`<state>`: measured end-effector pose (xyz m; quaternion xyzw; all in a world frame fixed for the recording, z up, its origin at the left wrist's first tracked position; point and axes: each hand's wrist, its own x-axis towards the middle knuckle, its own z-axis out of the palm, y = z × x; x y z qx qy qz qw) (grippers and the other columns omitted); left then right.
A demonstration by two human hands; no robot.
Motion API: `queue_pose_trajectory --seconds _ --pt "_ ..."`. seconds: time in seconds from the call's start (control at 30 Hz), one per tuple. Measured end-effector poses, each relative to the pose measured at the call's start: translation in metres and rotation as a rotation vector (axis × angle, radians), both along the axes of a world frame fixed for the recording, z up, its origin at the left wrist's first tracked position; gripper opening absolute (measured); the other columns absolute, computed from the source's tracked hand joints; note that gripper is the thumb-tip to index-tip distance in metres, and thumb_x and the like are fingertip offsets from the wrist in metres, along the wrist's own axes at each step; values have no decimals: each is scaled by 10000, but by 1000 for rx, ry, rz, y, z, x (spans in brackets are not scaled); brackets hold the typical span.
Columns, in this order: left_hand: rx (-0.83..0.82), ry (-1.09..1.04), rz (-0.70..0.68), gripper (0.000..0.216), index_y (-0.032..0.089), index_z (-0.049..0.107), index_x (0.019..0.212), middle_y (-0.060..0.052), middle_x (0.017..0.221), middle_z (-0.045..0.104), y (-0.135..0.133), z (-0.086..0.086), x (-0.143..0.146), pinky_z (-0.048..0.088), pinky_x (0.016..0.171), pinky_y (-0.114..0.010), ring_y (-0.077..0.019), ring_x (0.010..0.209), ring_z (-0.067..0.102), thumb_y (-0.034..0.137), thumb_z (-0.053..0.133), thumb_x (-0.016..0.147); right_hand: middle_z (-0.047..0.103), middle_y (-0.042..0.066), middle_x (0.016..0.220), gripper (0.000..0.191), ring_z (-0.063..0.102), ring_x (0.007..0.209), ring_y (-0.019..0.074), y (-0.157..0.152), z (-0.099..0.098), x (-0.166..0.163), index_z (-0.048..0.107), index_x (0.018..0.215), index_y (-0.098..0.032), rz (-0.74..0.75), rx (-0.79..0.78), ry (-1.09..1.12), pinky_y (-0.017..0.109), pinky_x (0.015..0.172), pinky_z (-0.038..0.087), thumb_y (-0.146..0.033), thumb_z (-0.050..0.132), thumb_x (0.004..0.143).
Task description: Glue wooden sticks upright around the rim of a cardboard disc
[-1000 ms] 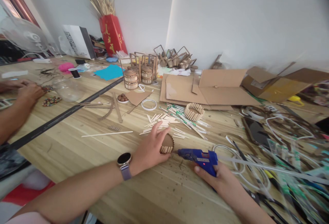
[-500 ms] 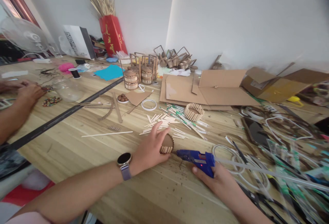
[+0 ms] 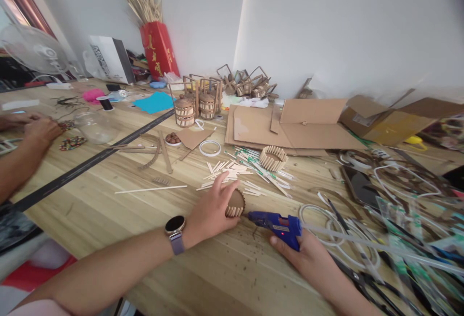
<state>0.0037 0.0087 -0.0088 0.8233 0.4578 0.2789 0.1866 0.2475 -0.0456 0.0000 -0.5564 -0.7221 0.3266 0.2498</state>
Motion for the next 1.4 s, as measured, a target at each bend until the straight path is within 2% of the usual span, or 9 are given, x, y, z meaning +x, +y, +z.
queue_pose_trajectory --seconds 1.13,1.4 --pt "-2 -7 -3 843 288 332 1402 -143 1541 203 0 1 0 476 1030 -509 -365 1371 387 156 762 689 714 91 1200 428 630 1150 312 -1 2 -5 712 1135 -217 -39 5 24 473 1030 468 -504 570 851" --pt "9 5 -3 847 284 326 1407 -141 1543 203 0 0 0 483 1022 -499 -362 1359 406 161 762 691 706 110 1211 444 617 1173 318 -1 3 -5 702 1153 -193 -25 9 11 478 1038 459 -492 543 866"
